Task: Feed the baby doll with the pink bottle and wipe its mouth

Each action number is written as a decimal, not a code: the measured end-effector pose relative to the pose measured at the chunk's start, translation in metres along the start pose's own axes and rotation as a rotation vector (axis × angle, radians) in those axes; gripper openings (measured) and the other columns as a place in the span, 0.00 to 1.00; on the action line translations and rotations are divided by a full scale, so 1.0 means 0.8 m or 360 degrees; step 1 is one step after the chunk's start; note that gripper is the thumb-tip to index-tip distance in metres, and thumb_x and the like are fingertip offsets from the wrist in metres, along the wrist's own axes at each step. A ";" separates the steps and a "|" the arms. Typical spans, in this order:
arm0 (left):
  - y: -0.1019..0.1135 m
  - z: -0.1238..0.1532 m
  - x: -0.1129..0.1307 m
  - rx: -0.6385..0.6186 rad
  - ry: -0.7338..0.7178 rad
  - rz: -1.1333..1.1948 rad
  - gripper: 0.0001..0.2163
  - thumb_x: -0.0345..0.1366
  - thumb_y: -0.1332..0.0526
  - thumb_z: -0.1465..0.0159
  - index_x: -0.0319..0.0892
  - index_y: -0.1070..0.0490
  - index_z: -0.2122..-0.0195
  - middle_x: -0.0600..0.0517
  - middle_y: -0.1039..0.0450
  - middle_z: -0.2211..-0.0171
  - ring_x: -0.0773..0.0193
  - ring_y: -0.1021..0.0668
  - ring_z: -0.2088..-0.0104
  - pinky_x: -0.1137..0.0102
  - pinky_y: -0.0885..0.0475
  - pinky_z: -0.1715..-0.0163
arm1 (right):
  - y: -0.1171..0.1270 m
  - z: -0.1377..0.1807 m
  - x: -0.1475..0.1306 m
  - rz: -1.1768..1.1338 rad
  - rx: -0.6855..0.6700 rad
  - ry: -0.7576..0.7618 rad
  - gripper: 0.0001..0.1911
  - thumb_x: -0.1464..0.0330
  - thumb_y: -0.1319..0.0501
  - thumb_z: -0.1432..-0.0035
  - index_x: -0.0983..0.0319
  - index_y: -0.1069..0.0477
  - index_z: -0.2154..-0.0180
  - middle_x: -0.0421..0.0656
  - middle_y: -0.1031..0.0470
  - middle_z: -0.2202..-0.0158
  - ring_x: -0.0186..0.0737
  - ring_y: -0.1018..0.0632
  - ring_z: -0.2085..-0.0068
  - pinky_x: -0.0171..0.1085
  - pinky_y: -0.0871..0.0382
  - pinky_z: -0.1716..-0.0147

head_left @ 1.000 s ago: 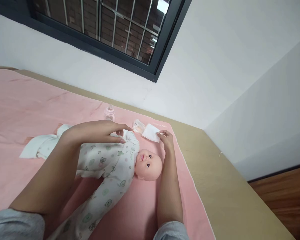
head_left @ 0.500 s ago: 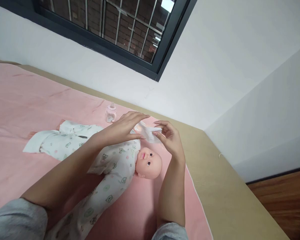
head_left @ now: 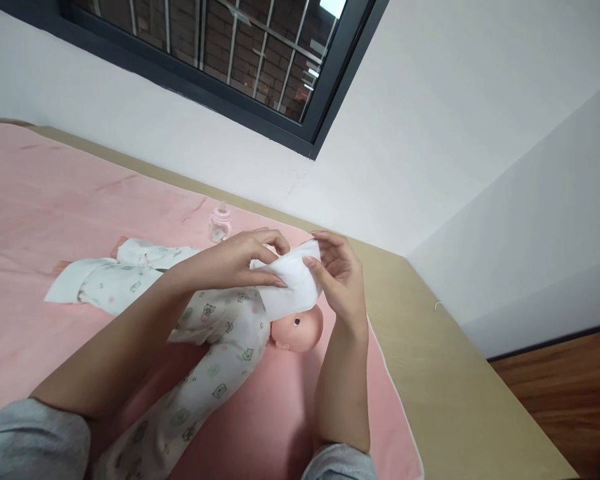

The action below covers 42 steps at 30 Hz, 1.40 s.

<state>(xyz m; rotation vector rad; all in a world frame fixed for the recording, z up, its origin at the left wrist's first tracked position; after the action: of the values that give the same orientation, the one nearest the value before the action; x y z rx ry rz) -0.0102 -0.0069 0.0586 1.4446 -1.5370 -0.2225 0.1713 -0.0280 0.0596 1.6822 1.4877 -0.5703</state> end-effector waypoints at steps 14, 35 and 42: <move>0.000 0.001 0.001 0.0169 0.0221 0.0173 0.12 0.45 0.40 0.36 0.43 0.21 0.64 0.51 0.24 0.67 0.63 0.25 0.66 0.70 0.31 0.63 | -0.021 -0.007 0.024 -0.0078 -0.0233 -0.0239 0.33 0.60 0.32 0.47 0.49 0.38 0.41 0.44 0.35 0.39 0.36 0.23 0.55 0.41 0.26 0.49; -0.079 -0.006 -0.042 -0.0766 0.0454 -0.0037 0.11 0.33 0.43 0.42 0.42 0.46 0.77 0.55 0.40 0.79 0.65 0.37 0.77 0.69 0.46 0.77 | 0.043 -0.007 0.177 -0.0074 -0.0243 -0.0847 0.18 0.62 0.33 0.48 0.57 0.26 0.54 0.43 0.25 0.56 0.39 0.22 0.58 0.46 0.31 0.48; -0.082 -0.004 -0.046 -0.0758 0.0475 -0.0113 0.10 0.33 0.43 0.41 0.43 0.44 0.76 0.56 0.38 0.78 0.65 0.35 0.77 0.69 0.44 0.76 | 0.027 0.014 0.238 -0.0263 -0.0239 -0.1090 0.17 0.64 0.33 0.48 0.58 0.26 0.56 0.43 0.21 0.59 0.40 0.20 0.58 0.46 0.32 0.45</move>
<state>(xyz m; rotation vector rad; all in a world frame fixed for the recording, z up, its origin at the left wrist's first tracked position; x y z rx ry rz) 0.0287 0.0074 -0.0043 1.0952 -1.0985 -0.3699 0.2335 0.0779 -0.0876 1.0886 1.1266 -0.9798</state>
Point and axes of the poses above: each hand's wrist, its own z-axis away from the middle knuckle, its own y-axis out of the back of the hand, x = y × z, the point moved 4 cm from there along -z, towards the middle knuckle
